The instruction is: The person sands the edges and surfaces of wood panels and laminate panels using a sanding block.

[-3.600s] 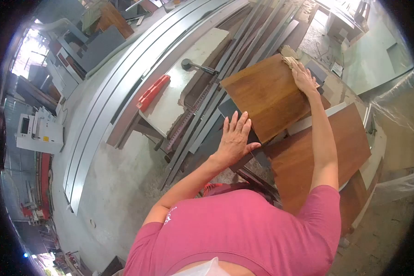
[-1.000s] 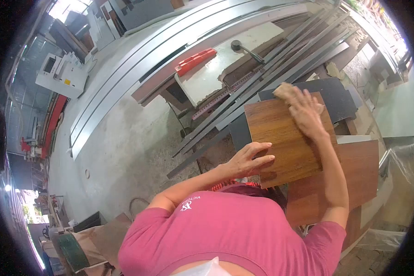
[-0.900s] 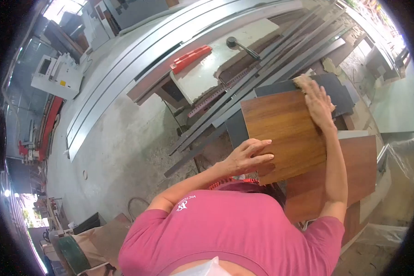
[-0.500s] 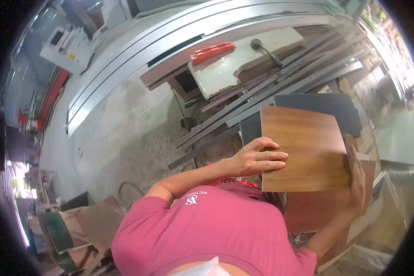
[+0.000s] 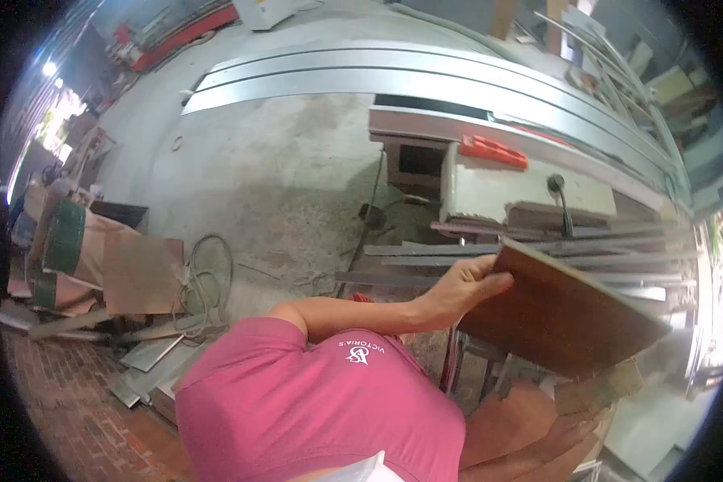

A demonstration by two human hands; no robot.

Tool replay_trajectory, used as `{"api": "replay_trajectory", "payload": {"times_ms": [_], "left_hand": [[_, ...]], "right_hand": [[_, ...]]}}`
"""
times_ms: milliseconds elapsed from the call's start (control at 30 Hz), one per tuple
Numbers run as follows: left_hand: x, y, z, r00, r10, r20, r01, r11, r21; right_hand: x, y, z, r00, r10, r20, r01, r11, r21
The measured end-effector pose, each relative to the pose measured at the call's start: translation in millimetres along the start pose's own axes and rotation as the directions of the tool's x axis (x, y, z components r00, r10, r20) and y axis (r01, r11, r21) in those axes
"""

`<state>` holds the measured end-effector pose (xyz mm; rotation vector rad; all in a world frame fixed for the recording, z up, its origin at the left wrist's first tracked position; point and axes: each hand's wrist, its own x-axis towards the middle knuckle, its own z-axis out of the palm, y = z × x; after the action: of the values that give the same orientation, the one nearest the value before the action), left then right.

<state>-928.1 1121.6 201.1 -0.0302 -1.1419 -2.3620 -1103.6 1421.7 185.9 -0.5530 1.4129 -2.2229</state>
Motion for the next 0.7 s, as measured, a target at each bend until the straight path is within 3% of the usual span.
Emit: {"api": "replay_trajectory", "payload": {"times_ms": [67, 167, 200, 233, 267, 300, 333, 367, 400, 433, 533, 567, 600, 667, 700], "left_hand": [[-6.0, 22.2, -15.4, 0.983, -0.058, -0.176, 0.029, 0.986, -0.166], [-17.9, 69.5, -45.4, 0.919, -0.102, -0.381, 0.05, 0.988, -0.144], [-18.4, 84.1, -52.3, 0.834, -0.082, -0.546, 0.018, 0.992, -0.121], [-24.1, 102.1, -68.5, 0.873, -0.043, -0.486, 0.028, 0.999, -0.039], [-23.7, 95.5, -114.3, 0.8, -0.026, -0.599, -0.009, 0.998, -0.055], [-23.1, 105.6, -141.4, 0.805, 0.074, -0.589, -0.142, 0.987, -0.07], [-21.5, 120.6, -157.0, 0.842, 0.142, -0.52, -0.317, 0.91, -0.266], [-22.5, 143.6, -166.0, 0.817, 0.198, -0.542, -0.393, 0.879, -0.271], [-19.2, 150.0, -203.6, 0.716, 0.266, -0.645, -0.469, 0.868, -0.162], [-11.0, 185.2, -228.9, 0.659, 0.219, -0.72, -0.53, 0.814, -0.238], [16.5, 215.5, -375.6, 0.466, 0.29, -0.836, -0.696, 0.703, -0.144], [24.6, 232.2, -390.0, 0.425, 0.218, -0.878, -0.69, 0.707, -0.159], [32.1, 240.4, -432.1, 0.423, 0.195, -0.885, -0.684, 0.709, -0.171], [43.5, 251.1, -487.8, 0.405, 0.157, -0.901, -0.672, 0.719, -0.177], [50.6, 255.4, -507.0, 0.379, 0.13, -0.916, -0.669, 0.722, -0.175]], "right_hand": [[11.9, 10.9, 15.2, 0.999, 0.027, 0.039, -0.029, 0.999, 0.035], [22.0, 27.8, 46.7, 0.994, 0.067, 0.087, -0.074, 0.994, 0.078], [24.0, 31.5, 55.3, 0.992, 0.08, 0.101, -0.089, 0.992, 0.085], [26.2, 34.3, 61.6, 0.989, 0.095, 0.117, -0.106, 0.99, 0.09], [27.8, 37.7, 69.0, 0.987, 0.104, 0.125, -0.117, 0.988, 0.098], [27.9, 41.6, 75.9, 0.985, 0.108, 0.134, -0.122, 0.987, 0.103], [27.6, 44.1, 83.1, 0.986, 0.111, 0.122, -0.124, 0.987, 0.105], [26.5, 47.4, 90.1, 0.987, 0.11, 0.115, -0.122, 0.987, 0.107], [23.5, 50.2, 102.2, 0.992, 0.102, 0.076, -0.109, 0.99, 0.095], [21.1, 53.4, 114.7, 0.995, 0.093, 0.037, -0.096, 0.992, 0.082], [18.0, 60.0, 146.9, 0.989, 0.073, -0.125, -0.072, 0.997, 0.016], [17.0, 63.7, 155.8, 0.982, 0.064, -0.176, -0.066, 0.998, -0.005], [16.7, 68.1, 155.6, 0.98, 0.061, -0.187, -0.063, 0.998, -0.006], [13.6, 76.5, 145.7, 0.987, 0.158, -0.039, -0.158, 0.987, 0.024], [9.0, 79.6, 159.1, 0.986, 0.157, -0.058, -0.156, 0.988, 0.019]]}}
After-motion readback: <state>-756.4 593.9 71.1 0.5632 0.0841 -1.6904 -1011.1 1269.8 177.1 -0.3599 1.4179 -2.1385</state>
